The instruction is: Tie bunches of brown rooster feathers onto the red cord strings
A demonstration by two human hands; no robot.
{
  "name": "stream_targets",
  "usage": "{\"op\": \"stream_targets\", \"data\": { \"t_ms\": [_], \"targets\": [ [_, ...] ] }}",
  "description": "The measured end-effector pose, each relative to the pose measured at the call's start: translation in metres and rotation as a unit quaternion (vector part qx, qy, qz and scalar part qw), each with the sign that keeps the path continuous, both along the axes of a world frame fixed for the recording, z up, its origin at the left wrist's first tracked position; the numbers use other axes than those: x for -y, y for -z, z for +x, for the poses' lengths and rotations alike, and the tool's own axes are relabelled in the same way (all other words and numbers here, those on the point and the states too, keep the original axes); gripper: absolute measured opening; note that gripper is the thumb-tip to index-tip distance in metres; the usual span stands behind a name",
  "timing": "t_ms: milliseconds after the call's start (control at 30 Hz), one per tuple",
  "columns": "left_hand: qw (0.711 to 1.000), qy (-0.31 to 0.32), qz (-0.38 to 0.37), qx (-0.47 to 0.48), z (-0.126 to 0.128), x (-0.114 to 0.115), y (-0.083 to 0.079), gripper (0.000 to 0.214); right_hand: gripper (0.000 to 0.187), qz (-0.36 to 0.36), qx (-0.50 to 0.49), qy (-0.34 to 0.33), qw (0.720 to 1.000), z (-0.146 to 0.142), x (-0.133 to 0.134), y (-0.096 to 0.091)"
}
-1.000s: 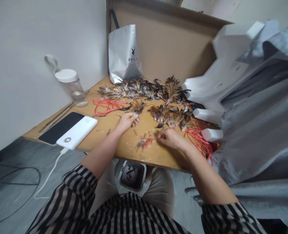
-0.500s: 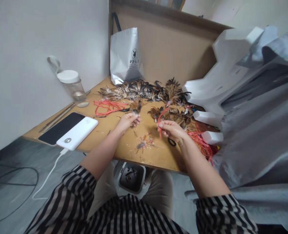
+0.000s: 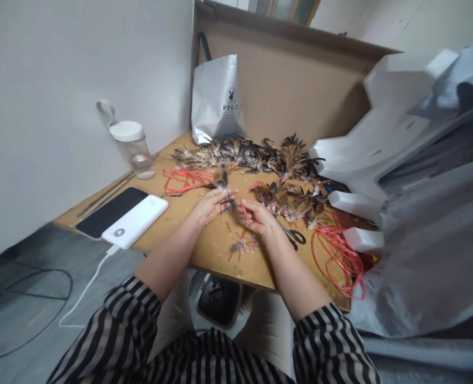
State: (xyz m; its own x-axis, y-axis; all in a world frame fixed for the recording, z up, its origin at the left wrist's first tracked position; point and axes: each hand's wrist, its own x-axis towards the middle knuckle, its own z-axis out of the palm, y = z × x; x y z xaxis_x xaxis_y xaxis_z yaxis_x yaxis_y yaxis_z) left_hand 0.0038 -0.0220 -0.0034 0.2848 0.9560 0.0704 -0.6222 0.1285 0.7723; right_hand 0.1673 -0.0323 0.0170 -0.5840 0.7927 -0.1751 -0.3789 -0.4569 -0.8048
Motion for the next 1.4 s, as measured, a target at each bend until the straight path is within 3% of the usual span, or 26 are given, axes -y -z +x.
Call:
{"op": "stream_targets", "data": {
  "t_ms": [133,267,367,433,567,633,767,1067,1400],
  "targets": [
    [0.998,0.045,0.010,-0.030,0.002,0.004,-0.002,0.016,0.016,0.001,-0.025,-0.088,0.996,0.001,0.004,0.005],
    [0.997,0.052,0.016,-0.049,0.004,0.005,-0.002,0.018,0.020,0.000,-0.005,-0.091,0.996,0.001,0.003,0.006],
    [0.997,0.033,0.029,-0.062,0.005,0.004,0.000,0.018,0.022,0.016,0.054,-0.046,0.997,-0.001,0.003,0.006],
    [0.996,0.015,0.041,-0.084,0.005,0.002,0.001,0.019,0.024,0.045,0.112,0.024,0.992,-0.002,0.003,0.005],
    [0.984,-0.043,0.062,-0.160,0.005,0.000,0.004,0.023,0.025,0.133,0.216,0.198,0.947,0.000,0.004,0.001],
    [0.976,-0.066,0.071,-0.197,0.005,-0.001,0.004,0.025,0.025,0.179,0.252,0.238,0.921,0.003,0.004,-0.001],
    [0.966,-0.084,0.090,-0.228,0.007,0.000,0.003,0.026,0.029,0.260,0.299,0.242,0.886,0.005,0.006,-0.001],
    [0.967,-0.095,0.086,-0.219,0.012,0.004,-0.002,0.026,0.031,0.306,0.360,0.252,0.845,-0.004,0.007,0.005],
    [0.965,-0.084,0.090,-0.231,0.012,0.004,-0.001,0.026,0.028,0.295,0.364,0.257,0.845,-0.002,0.004,0.009]
  ]
}}
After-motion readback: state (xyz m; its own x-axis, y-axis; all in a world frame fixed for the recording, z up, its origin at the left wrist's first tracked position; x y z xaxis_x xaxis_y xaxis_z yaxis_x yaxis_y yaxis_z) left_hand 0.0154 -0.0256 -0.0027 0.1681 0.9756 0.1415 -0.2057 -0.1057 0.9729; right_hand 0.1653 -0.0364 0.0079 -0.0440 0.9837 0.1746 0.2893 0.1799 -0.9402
